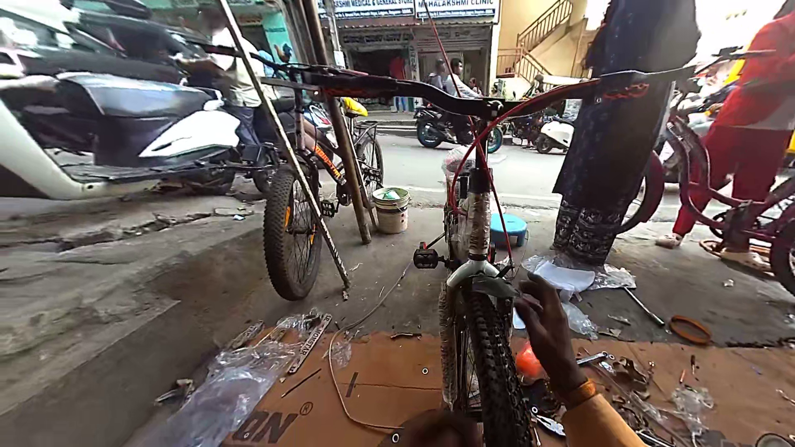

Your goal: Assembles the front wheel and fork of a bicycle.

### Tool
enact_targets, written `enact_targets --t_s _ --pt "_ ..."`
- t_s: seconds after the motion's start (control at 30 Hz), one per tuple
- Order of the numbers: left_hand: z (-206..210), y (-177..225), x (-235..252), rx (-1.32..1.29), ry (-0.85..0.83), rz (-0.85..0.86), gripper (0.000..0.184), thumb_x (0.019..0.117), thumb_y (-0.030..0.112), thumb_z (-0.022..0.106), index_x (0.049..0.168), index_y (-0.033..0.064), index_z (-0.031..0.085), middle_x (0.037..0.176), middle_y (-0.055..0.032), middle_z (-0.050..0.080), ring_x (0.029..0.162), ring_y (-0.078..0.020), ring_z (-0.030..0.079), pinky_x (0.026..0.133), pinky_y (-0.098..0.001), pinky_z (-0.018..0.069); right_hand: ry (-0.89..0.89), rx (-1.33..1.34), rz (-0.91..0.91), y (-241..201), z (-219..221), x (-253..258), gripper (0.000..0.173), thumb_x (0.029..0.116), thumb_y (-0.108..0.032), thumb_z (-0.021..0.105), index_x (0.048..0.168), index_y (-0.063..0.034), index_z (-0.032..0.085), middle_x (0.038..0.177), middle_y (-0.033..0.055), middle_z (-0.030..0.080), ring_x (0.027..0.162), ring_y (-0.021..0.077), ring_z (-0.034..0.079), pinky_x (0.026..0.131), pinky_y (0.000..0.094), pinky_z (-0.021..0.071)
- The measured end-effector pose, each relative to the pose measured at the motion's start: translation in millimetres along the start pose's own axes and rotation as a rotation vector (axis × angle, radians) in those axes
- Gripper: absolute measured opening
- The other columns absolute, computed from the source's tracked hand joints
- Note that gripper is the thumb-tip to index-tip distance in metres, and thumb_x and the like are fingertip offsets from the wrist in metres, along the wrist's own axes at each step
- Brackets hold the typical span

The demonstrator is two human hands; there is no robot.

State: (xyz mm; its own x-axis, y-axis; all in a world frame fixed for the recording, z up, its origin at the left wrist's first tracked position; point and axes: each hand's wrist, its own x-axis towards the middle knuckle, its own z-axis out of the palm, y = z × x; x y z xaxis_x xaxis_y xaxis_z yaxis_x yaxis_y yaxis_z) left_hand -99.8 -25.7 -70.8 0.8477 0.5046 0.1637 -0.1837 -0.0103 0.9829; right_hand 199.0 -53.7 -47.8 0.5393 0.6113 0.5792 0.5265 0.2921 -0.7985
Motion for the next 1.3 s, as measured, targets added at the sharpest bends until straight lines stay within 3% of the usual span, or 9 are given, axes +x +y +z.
enact_targets --t_s 0.1,0.17,0.27,0.4,0.57,0.73,0.87,0.97,1.3 --pt "-31 8 57 0.149 0.455 0.026 0.039 0.1063 0.029 0.045 0.128 0.0011 0.061 0.117 -0.01 0.068 0.103 -0.0201 0.067 0.087 -0.0394 0.0572 -0.206 0.319 0.405 8 3 15 0.053 0.1089 -0.05 0.035 0.138 -0.0111 0.057 0.119 0.0077 0.07 0.106 0.0193 0.068 0.092 0.0431 0.058" --pt "-52 8 99 0.147 0.538 -0.024 0.045 0.1081 0.032 0.043 0.141 0.0023 0.048 0.132 -0.0145 0.06 0.117 -0.0249 0.061 0.097 -0.0443 0.0519 -0.339 0.369 0.516 11 10 22 0.064 0.1081 -0.06 0.022 0.129 -0.0126 0.059 0.103 0.0049 0.069 0.094 0.016 0.066 0.083 0.0396 0.0567" --pt "-67 3 155 0.034 0.405 -0.141 0.059 0.1102 0.049 0.028 0.152 0.009 0.038 0.134 -0.0165 0.06 0.119 -0.0273 0.061 0.098 -0.0481 0.0517 -0.337 0.334 0.55 -7 17 30 0.067 0.1077 -0.061 0.018 0.118 -0.0125 0.062 0.085 0.0017 0.064 0.075 0.0104 0.061 0.07 0.0326 0.0537" --pt "-61 6 188 -0.059 0.227 -0.183 0.068 0.1051 0.063 0.024 0.141 0.0147 0.055 0.126 -0.0083 0.066 0.113 -0.0201 0.064 0.095 -0.0432 0.0531 -0.36 0.434 0.561 -4 22 48 0.048 0.112 -0.046 0.025 0.107 -0.0134 0.06 0.074 -0.004 0.056 0.063 0.0049 0.053 0.061 0.0244 0.0502" --pt "-58 12 184 -0.05 0.26 -0.205 0.061 0.1087 0.054 0.026 0.138 0.0096 0.056 0.119 -0.0104 0.068 0.106 -0.0202 0.066 0.091 -0.0417 0.0547 -0.365 0.49 0.586 18 27 47 0.053 0.1078 -0.058 0.032 0.106 -0.0145 0.063 0.075 -0.0034 0.057 0.065 0.0068 0.055 0.063 0.0261 0.0499" --pt "-53 21 176 -0.045 0.249 -0.255 0.057 0.1089 0.052 0.029 0.127 0.009 0.062 0.1 -0.0073 0.068 0.09 -0.0168 0.066 0.081 -0.0376 0.0558 -0.357 0.616 0.653 8 22 44 0.045 0.1098 -0.05 0.034 0.111 -0.0161 0.064 0.082 -0.0015 0.063 0.072 0.0085 0.061 0.068 0.0274 0.0541" --pt "-56 20 174 -0.098 0.187 -0.263 0.051 0.1092 0.048 0.034 0.127 0.0076 0.06 0.097 -0.0066 0.068 0.087 -0.0157 0.065 0.079 -0.0357 0.0557 -0.309 0.681 0.688 -1 23 39 0.045 0.1114 -0.044 0.031 0.102 -0.016 0.065 0.077 -0.0021 0.064 0.067 0.0069 0.062 0.064 0.025 0.0539" --pt "-56 20 173 -0.094 0.16 -0.245 0.05 0.1086 0.048 0.035 0.131 0.0072 0.055 0.095 -0.0051 0.065 0.081 -0.0141 0.064 0.074 -0.033 0.0551 -0.254 0.683 0.716 -8 23 36 0.043 0.1126 -0.038 0.028 0.107 -0.0152 0.064 0.087 -0.0009 0.07 0.081 0.0072 0.068 0.075 0.0269 0.0584" --pt "-60 13 170 -0.298 0.212 -0.3 0.043 0.1062 0.042 0.049 0.129 0.0053 0.052 0.095 -0.0063 0.065 0.081 -0.0124 0.065 0.073 -0.0289 0.0558 -0.059 0.714 0.758 -4 30 24 0.047 0.1127 -0.026 0.019 0.107 -0.0141 0.064 0.091 -0.0016 0.073 0.086 0.0048 0.07 0.076 0.0241 0.0603"
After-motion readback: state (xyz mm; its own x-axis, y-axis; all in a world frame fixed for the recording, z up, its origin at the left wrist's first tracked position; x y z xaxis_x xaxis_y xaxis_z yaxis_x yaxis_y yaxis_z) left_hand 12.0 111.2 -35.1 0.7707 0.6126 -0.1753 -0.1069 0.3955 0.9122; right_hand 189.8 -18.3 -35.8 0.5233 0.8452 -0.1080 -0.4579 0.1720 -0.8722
